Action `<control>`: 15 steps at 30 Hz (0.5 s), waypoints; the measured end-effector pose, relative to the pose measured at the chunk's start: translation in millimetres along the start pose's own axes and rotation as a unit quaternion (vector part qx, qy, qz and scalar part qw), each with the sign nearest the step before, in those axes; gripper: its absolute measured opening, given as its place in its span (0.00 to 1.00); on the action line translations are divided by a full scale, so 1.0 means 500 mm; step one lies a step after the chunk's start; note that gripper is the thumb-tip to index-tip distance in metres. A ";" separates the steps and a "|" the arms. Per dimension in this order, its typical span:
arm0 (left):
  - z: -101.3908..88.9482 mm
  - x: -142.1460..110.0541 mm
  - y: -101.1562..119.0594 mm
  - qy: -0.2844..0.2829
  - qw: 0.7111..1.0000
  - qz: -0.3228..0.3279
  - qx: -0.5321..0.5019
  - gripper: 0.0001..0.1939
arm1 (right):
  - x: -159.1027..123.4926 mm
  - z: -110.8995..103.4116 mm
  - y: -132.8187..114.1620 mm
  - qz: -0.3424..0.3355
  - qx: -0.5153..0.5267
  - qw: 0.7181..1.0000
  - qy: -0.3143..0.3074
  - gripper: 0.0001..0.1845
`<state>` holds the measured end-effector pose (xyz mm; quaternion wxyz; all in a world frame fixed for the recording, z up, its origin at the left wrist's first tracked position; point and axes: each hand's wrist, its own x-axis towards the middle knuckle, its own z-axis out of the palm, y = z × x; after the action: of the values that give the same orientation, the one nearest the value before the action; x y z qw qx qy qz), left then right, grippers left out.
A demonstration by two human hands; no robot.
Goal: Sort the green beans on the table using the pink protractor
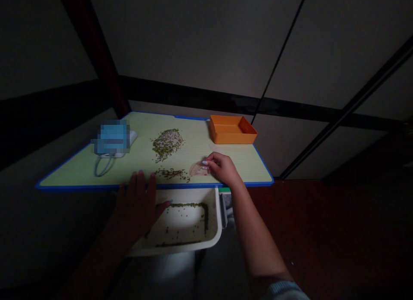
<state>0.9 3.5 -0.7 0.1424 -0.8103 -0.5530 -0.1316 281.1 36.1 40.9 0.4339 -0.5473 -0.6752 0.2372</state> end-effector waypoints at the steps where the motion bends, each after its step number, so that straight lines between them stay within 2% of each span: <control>1: -0.002 0.000 0.000 -0.004 1.000 0.000 -0.001 0.42 | 0.000 0.000 0.001 -0.006 0.018 1.000 -0.008 0.09; 4: -0.010 0.002 0.002 -0.016 1.000 -0.001 0.005 0.42 | -0.001 0.001 0.004 -0.017 0.045 0.999 -0.009 0.09; 15: -0.015 0.004 0.003 -0.025 0.999 0.012 0.018 0.42 | -0.003 -0.007 -0.001 -0.042 -0.003 0.999 0.013 0.13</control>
<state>2.5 1.9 6.9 0.1448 -0.8174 -0.5487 -0.0993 284.0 34.1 42.6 0.4509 -0.5227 -0.6927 0.2090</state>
